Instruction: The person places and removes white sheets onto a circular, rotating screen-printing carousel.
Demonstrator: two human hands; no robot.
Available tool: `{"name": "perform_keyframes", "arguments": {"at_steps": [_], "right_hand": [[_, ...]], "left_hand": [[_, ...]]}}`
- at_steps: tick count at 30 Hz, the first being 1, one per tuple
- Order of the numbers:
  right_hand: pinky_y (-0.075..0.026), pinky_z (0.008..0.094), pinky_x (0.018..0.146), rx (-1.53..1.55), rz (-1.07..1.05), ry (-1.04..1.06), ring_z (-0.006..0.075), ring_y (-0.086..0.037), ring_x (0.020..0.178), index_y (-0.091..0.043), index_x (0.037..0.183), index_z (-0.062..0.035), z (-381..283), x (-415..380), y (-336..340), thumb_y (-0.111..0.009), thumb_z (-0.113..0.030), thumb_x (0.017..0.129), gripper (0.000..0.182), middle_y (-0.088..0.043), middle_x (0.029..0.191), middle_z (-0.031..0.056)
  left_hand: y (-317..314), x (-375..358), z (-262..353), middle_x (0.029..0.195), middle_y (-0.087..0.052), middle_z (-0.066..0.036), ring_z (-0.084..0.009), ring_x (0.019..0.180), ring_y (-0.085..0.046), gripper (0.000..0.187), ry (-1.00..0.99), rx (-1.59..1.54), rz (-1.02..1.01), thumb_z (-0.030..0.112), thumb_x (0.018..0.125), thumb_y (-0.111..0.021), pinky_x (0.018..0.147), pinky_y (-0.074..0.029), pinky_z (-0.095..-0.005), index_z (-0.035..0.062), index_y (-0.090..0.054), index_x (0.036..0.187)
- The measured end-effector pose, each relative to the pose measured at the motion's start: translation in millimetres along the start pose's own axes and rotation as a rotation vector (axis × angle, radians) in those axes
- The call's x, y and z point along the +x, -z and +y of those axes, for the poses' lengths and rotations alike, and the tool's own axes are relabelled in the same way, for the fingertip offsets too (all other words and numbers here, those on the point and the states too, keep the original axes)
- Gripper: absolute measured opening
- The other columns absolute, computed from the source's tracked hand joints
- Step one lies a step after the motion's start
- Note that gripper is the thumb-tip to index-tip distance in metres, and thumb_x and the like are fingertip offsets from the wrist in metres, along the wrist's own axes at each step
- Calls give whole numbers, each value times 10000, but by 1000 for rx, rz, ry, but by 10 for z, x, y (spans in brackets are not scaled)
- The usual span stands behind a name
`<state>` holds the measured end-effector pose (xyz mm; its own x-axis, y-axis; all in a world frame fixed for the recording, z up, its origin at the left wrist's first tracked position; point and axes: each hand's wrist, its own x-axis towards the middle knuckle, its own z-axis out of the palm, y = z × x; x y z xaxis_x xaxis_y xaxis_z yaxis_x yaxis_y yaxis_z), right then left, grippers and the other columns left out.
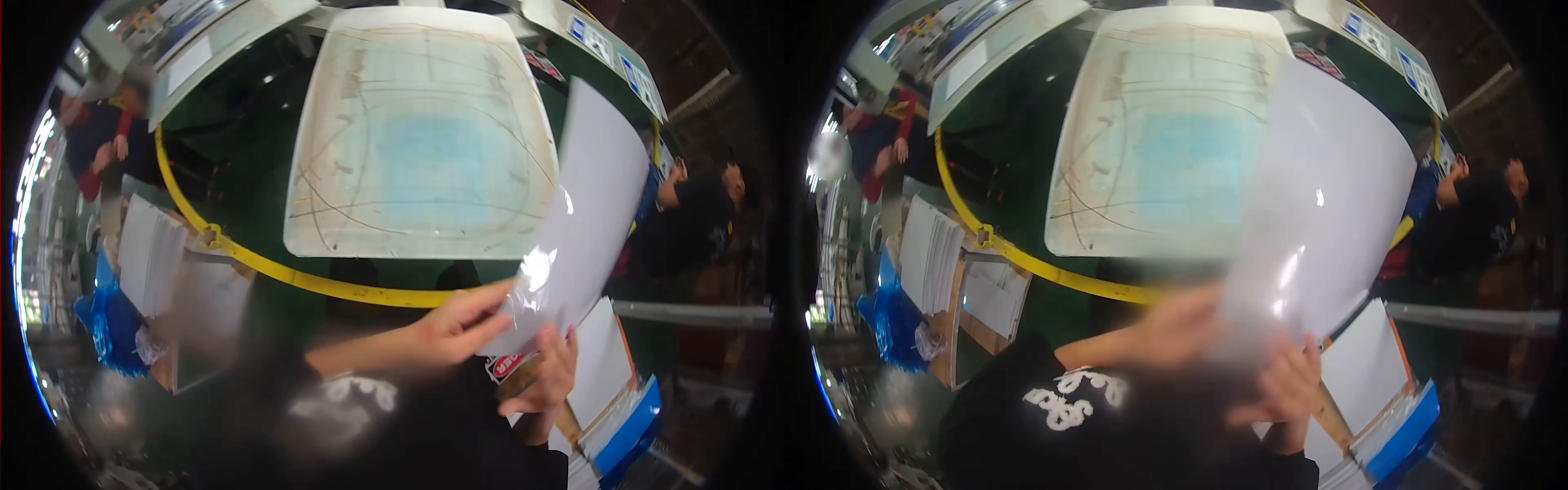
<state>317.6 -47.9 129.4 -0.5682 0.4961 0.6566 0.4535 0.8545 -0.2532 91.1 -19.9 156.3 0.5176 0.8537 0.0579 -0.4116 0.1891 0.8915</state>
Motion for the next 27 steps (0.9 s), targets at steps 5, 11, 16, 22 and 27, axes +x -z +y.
{"name": "perform_keyframes", "arguments": {"at_steps": [5,11,16,22,27], "right_hand": [[-215,415,1069,-307,282,-781,343,-388,1262,-267,1407,-29,724,677,7,-671,-374,807,802,-415,1340,240],[-451,316,835,-19,-13,-1211,222,-589,940,-475,1239,36,1954,693,-692,-783,-291,709,695,-602,1047,166],[-412,331,920,247,180,-978,241,-543,1065,-442,1239,107,2158,899,-1171,-800,-218,685,735,-545,1183,191],[-359,356,978,314,239,-863,278,-474,1160,-400,1284,111,2572,1064,-1719,-804,-231,674,808,-485,1246,238],[-462,318,826,97,156,-921,247,-592,943,-462,1164,94,2502,1244,-1850,-846,-229,611,747,-587,1060,198]], "left_hand": [[712,-316,-117,1157,-563,-116,-147,1083,-521,532,-146,65,385,34,931,-435,942,-392,-285,16,-217,1416],[1734,-297,-37,1104,-601,-129,-160,1003,-575,609,-154,-3,426,21,896,-483,892,-427,-254,25,-191,1430],[2573,-68,-82,1216,-554,-186,-251,1180,-491,560,-47,442,622,123,845,-603,976,-380,-303,42,-394,1358],[3366,120,-211,1459,-277,-160,-398,1383,34,816,54,1471,678,596,567,-737,1065,36,-594,184,-562,1249],[3398,127,-156,1509,-146,-123,-419,1365,129,908,199,1599,759,698,467,-708,997,103,-673,213,-585,1225]]}}
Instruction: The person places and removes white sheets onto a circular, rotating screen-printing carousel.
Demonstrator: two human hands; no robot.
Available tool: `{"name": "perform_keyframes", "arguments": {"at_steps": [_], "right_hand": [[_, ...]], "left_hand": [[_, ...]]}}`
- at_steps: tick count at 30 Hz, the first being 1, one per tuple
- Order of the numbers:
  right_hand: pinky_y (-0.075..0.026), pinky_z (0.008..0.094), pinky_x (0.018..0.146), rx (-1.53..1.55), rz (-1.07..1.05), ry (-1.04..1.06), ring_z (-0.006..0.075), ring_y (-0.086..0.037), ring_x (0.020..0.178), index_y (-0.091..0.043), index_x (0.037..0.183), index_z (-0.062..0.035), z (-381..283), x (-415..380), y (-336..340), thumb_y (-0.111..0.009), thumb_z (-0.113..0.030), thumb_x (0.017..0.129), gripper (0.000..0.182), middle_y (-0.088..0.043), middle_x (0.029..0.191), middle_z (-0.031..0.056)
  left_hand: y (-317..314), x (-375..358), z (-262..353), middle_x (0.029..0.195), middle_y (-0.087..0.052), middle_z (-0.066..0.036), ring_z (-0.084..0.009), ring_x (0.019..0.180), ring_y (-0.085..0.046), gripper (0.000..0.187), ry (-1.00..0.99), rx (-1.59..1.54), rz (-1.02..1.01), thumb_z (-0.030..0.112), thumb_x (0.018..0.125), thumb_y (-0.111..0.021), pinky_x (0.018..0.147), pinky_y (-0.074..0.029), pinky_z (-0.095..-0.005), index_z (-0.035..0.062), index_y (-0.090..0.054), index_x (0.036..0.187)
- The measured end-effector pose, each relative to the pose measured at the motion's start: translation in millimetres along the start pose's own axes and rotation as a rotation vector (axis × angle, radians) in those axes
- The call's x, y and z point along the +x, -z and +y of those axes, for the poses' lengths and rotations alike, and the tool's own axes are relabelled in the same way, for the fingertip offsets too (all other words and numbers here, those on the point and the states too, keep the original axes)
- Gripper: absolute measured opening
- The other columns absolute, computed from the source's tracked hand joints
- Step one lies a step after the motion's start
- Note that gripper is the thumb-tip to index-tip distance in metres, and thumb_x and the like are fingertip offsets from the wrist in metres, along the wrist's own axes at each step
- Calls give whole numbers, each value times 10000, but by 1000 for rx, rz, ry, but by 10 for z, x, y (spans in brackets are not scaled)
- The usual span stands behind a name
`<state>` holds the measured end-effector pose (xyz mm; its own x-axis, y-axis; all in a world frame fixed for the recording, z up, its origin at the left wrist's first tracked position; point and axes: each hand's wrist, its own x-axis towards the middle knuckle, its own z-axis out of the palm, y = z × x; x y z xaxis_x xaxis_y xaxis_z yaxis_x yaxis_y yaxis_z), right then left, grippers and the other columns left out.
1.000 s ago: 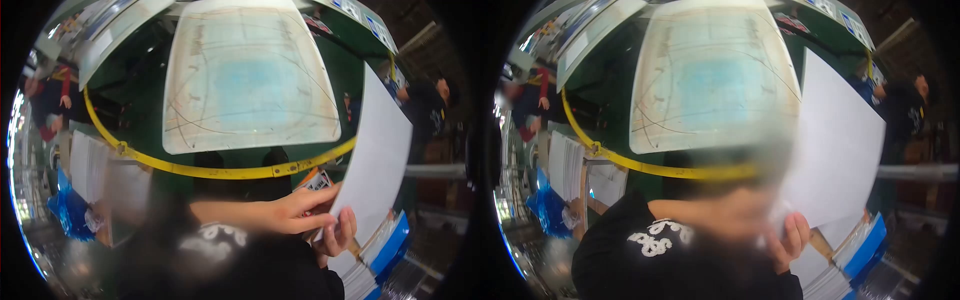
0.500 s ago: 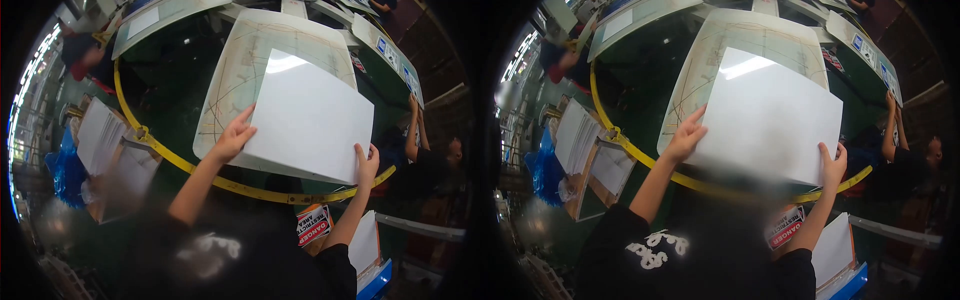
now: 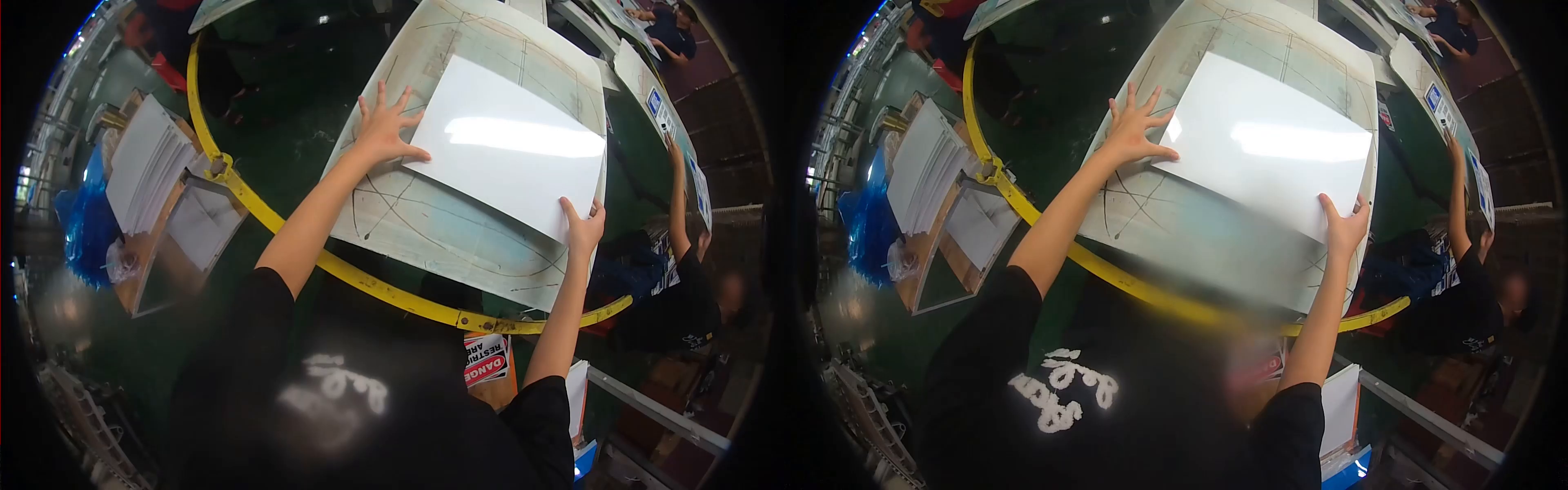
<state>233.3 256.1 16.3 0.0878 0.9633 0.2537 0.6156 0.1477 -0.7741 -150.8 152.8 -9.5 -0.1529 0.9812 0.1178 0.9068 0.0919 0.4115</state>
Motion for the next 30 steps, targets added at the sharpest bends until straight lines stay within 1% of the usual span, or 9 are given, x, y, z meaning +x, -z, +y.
{"name": "perform_keyframes", "arguments": {"at_steps": [3,6,9,14,16,19,22,29,30], "right_hand": [[-462,316,825,-93,-15,8,246,-589,940,-463,1164,89,133,27,-44,-848,-217,604,745,-587,1047,193],[-465,314,819,-7,-25,4,246,-591,926,-469,1158,80,349,30,-131,-847,-206,600,732,-593,1025,184],[-466,317,817,45,-41,-45,244,-588,933,-477,1150,77,361,10,-156,-848,-204,594,725,-591,1023,185],[-422,367,924,-118,-4,1,299,-542,1066,-514,1162,40,576,70,-252,-841,-225,598,704,-562,1130,190],[-414,356,916,-102,-20,6,291,-538,1052,-508,1152,66,644,94,-263,-849,-250,596,725,-558,1118,210],[-411,356,914,-115,-18,16,289,-535,1050,-509,1150,75,684,120,-289,-855,-267,589,742,-557,1114,215],[-412,360,914,-141,-19,32,292,-532,1055,-513,1154,72,677,121,-292,-855,-274,586,748,-558,1116,211],[-419,377,907,-169,-20,57,304,-528,1058,-516,1130,89,747,198,-344,-852,-293,584,747,-558,1113,214],[-422,378,896,-190,-22,61,309,-536,1035,-525,1131,66,711,191,-341,-851,-307,578,742,-564,1095,212]], "left_hand": [[-31,-52,-28,1520,-96,-117,-425,1355,167,892,19,28,-32,691,468,-711,985,122,-677,218,-594,1216],[-98,-123,-69,1525,-58,-111,-427,1352,179,878,27,10,-28,671,474,-720,977,131,-682,223,-591,1218],[-102,-172,-22,1527,-39,-106,-427,1352,178,847,55,7,-5,641,488,-732,978,126,-684,242,-587,1222],[-24,-216,86,1529,-27,-98,-417,1358,168,784,140,51,-20,587,509,-756,997,102,-675,292,-586,1215],[1,-233,140,1529,-31,-96,-409,1362,159,766,190,48,-20,576,515,-762,1004,89,-672,307,-587,1211],[-70,-266,193,1529,-37,-95,-398,1369,145,744,222,97,93,574,533,-757,1009,76,-671,328,-580,1213],[-19,-290,267,1530,-32,-88,-390,1374,131,732,280,118,-14,581,561,-739,1017,65,-663,347,-558,1230],[39,-259,356,1530,-56,-72,-373,1380,119,723,263,274,-79,604,602,-704,1038,59,-634,362,-523,1259],[38,-251,366,1530,-59,-71,-368,1381,119,714,250,311,-86,605,611,-698,1043,56,-626,360,-523,1258]]}}
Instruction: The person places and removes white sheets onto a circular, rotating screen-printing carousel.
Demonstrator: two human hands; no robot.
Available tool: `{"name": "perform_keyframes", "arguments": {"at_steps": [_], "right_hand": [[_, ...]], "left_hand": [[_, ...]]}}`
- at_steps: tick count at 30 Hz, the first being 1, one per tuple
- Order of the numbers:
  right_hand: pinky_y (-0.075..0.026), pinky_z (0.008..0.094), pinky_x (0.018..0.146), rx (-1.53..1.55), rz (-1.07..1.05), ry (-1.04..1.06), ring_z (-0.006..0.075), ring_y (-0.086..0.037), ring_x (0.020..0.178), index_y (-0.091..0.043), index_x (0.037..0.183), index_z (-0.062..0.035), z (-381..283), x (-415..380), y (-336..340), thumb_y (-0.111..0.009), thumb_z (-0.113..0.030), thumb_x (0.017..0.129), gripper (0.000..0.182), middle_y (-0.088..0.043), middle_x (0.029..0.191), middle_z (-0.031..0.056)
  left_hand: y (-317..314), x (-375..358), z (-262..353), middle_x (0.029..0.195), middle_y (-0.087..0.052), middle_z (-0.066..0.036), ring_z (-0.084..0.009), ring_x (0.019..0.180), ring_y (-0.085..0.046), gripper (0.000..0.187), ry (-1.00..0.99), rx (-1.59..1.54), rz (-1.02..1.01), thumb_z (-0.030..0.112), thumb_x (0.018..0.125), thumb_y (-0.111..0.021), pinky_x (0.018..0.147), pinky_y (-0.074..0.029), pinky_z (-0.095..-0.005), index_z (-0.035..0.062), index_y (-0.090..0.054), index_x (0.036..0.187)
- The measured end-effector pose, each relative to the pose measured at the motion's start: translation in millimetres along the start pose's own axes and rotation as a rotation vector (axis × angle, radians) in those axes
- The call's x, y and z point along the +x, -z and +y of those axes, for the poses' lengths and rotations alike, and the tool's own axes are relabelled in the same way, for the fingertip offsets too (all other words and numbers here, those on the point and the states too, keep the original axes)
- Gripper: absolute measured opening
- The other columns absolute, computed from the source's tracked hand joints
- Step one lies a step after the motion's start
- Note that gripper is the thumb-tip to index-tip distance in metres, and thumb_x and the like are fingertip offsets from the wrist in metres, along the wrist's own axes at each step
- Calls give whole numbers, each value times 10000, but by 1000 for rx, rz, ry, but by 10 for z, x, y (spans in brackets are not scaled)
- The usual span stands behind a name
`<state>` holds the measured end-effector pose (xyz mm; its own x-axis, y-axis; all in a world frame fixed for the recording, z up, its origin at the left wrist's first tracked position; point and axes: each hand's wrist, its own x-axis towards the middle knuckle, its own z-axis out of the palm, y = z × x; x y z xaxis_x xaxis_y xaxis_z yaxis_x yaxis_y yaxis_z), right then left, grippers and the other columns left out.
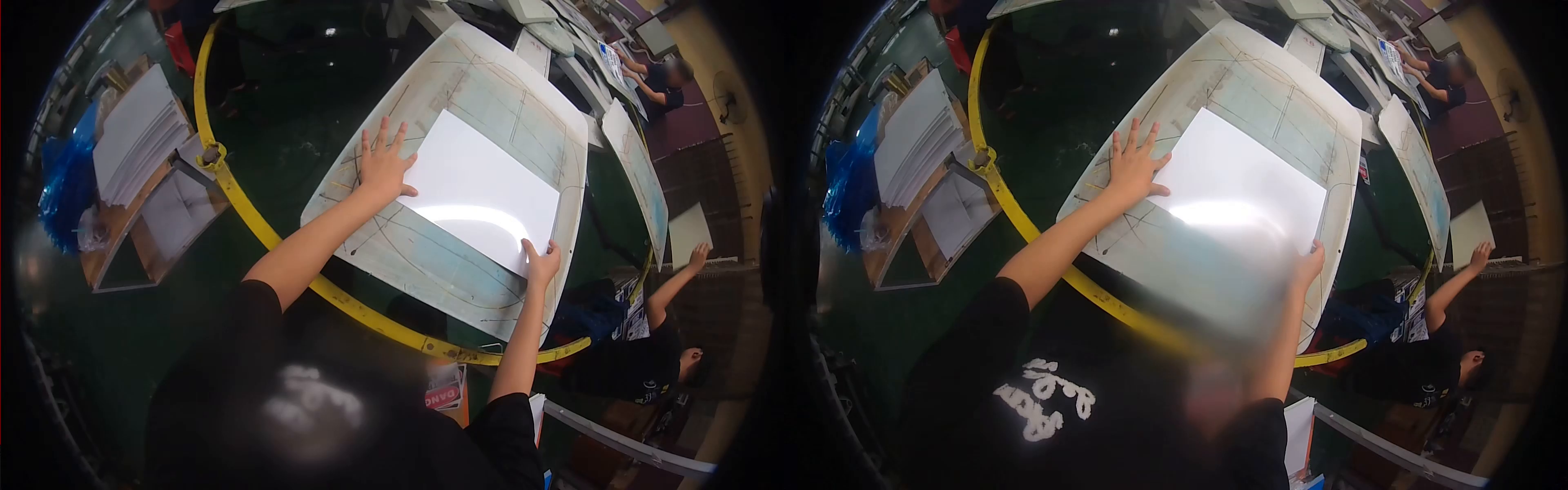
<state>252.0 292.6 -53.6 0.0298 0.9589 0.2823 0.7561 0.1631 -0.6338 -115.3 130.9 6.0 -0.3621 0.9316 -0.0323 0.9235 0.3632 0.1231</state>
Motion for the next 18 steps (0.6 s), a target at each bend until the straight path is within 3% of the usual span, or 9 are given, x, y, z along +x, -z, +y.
{"name": "perform_keyframes", "arguments": {"at_steps": [2,5,6,8,11,12,15,17,18], "right_hand": [[-430,381,873,-41,-5,7,320,-552,988,-544,1131,20,-68,-35,9,-848,-333,565,732,-575,1059,207],[-436,383,821,-585,284,378,327,-571,870,-613,1068,-96,-397,-225,92,-831,-368,559,617,-588,1010,174],[-425,393,796,-610,270,458,289,-578,758,-659,979,-164,-478,-228,154,-801,-381,593,465,-611,885,132],[-442,379,721,-392,-50,262,239,-575,683,-675,935,-138,-235,-130,29,-765,-351,661,359,-603,752,103],[-428,336,535,-161,-242,222,206,-534,580,-677,1020,-114,-403,-208,250,-703,-316,740,347,-561,638,94],[-467,365,733,-169,-413,100,230,-582,703,-591,1180,-87,-378,-182,327,-690,-341,760,501,-602,767,119],[-344,464,986,-379,-175,636,272,-591,904,-459,1303,-63,-648,-679,763,-683,-310,772,627,-607,966,142],[-145,552,1079,-366,-235,747,303,-542,1054,-381,1347,-75,-829,-1196,1271,-685,-239,764,677,-570,1113,142],[-209,534,1066,-238,-327,620,318,-552,1027,-457,1274,-65,-773,-1528,1481,-689,-147,740,588,-582,1086,140]], "left_hand": [[27,24,25,1531,-61,-65,-355,1384,118,710,-19,68,-10,601,626,-692,1052,59,-607,330,-528,1261],[104,65,125,1532,-66,-54,-331,1390,108,677,-35,203,-60,556,683,-668,1062,80,-579,238,-536,1266],[142,86,188,1532,-70,-52,-325,1392,101,630,-38,276,-86,519,729,-644,1062,90,-574,204,-538,1265],[114,135,308,1533,-66,-48,-318,1395,95,599,-20,457,-87,476,755,-636,1064,104,-565,181,-536,1267],[-103,248,512,1534,-61,-46,-319,1396,91,609,-1,633,-1,424,725,-669,1070,106,-560,206,-525,1276],[-125,251,504,1532,-74,-50,-320,1397,87,589,-12,594,21,381,734,-668,1072,101,-559,209,-522,1278],[44,-135,329,1517,-140,-83,-360,1393,28,532,-214,306,211,257,761,-666,1075,14,-591,196,-527,1270],[189,-716,106,1501,-175,-114,-407,1376,-33,554,-505,-76,348,222,742,-692,1071,-90,-593,184,-523,1268],[206,-1048,-36,1494,-190,-124,-423,1358,-95,558,-609,-263,408,176,715,-707,1064,-153,-571,173,-536,1247]]}}
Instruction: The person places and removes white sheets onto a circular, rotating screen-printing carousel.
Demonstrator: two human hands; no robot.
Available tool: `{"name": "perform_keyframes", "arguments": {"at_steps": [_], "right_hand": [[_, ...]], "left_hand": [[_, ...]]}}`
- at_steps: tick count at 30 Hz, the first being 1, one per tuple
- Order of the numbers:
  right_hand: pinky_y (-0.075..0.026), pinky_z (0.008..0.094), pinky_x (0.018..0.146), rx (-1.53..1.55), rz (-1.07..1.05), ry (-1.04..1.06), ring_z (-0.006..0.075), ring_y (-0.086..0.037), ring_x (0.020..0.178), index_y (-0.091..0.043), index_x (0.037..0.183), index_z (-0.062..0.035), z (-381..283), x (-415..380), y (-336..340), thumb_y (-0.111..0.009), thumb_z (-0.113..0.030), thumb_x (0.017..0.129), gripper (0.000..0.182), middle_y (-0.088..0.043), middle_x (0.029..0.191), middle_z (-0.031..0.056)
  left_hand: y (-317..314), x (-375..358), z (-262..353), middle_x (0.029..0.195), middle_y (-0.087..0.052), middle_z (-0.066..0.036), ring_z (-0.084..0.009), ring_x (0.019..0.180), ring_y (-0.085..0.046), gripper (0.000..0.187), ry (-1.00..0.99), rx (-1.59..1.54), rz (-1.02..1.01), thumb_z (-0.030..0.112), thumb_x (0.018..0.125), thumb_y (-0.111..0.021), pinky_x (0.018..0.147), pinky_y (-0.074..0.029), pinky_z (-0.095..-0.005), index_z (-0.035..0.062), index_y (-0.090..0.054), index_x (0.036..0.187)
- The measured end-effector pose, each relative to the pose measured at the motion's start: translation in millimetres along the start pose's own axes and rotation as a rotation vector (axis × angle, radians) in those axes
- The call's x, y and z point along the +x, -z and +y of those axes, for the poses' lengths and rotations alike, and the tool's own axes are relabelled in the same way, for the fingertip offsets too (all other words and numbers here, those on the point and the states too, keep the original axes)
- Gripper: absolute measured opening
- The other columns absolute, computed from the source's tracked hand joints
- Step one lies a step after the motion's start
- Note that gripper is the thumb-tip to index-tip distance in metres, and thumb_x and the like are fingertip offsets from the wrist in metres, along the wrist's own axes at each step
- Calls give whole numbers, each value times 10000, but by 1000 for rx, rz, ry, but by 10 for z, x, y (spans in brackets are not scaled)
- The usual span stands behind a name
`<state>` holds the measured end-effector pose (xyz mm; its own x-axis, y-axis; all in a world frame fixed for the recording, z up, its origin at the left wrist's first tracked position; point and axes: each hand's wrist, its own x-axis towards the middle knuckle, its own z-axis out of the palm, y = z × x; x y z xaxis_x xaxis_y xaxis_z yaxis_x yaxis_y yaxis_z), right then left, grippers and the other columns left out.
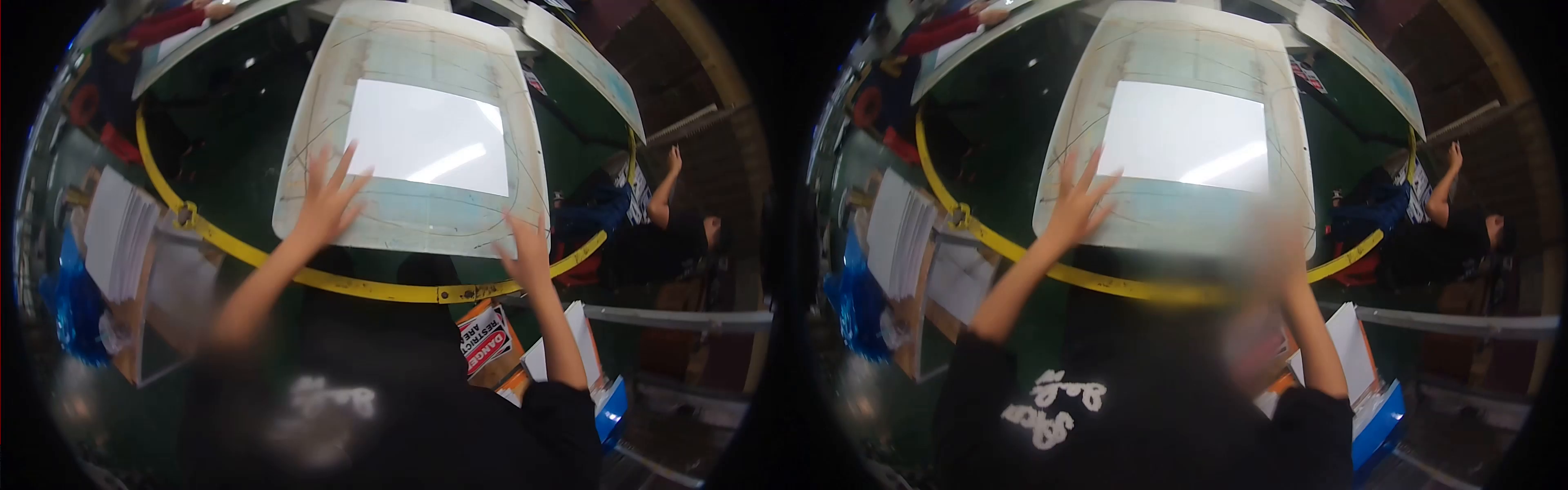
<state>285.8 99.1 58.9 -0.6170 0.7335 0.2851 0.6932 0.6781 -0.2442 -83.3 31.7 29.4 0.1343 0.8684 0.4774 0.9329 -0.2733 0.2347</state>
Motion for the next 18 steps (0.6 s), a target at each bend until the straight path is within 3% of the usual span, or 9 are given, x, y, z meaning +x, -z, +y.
{"name": "perform_keyframes", "arguments": {"at_steps": [2,3,4,5,6,8,10,18], "right_hand": [[-424,459,899,40,-245,-65,338,-563,966,-545,1137,-43,-275,-836,170,-691,-95,704,460,-588,1029,165],[-472,427,772,78,-185,34,348,-581,863,-561,1083,-43,-432,-1318,210,-686,-120,702,408,-598,909,183],[-478,420,710,-11,-849,-303,354,-592,770,-569,1039,-40,-540,-1765,148,-663,-146,722,347,-606,846,189],[-478,444,679,142,-761,-445,317,-611,804,-588,910,-34,-801,-2204,215,-586,-142,736,205,-615,790,179],[-471,438,663,213,-829,-515,340,-600,760,-593,913,-29,-978,-2706,187,-606,-141,738,208,-620,794,175],[-463,431,648,361,-943,-641,361,-589,717,-599,915,-26,-1330,-3512,164,-626,-141,739,212,-624,796,171],[-463,431,651,480,-1016,-696,359,-589,720,-602,911,-28,-1518,-3743,255,-628,-143,737,210,-624,793,170],[-463,431,663,777,-1169,-740,351,-589,733,-615,895,-34,-1648,-3597,649,-637,-151,730,203,-621,783,167]], "left_hand": [[357,-723,113,1448,-303,-130,-433,1314,-203,446,60,-153,-128,152,743,-687,1067,-183,-525,194,-602,1179],[542,-1120,115,1404,-370,-127,-419,1267,-279,376,122,-111,-272,133,744,-679,1048,-226,-509,156,-621,1115],[677,-1513,141,1257,-499,-131,-382,1148,-412,264,202,-156,-348,103,737,-670,976,-326,-480,88,-625,996],[768,-2024,160,1075,-572,-138,-348,1004,-506,163,421,-235,-518,83,751,-637,886,-403,-431,52,-604,908],[859,-2719,222,1075,-595,-190,-302,992,-575,229,537,-153,-692,149,813,-623,882,-447,-390,24,-634,1005],[1045,-3829,468,976,-636,-167,-260,902,-612,214,425,32,-1118,159,836,-605,819,-472,-364,1,-639,977],[1208,-4438,721,966,-637,-161,-255,889,-612,209,462,-18,-1359,159,836,-606,809,-471,-358,2,-640,970],[1412,-4736,1130,923,-641,-141,-237,837,-609,191,603,-167,-1457,161,833,-611,768,-469,-338,9,-642,944]]}}
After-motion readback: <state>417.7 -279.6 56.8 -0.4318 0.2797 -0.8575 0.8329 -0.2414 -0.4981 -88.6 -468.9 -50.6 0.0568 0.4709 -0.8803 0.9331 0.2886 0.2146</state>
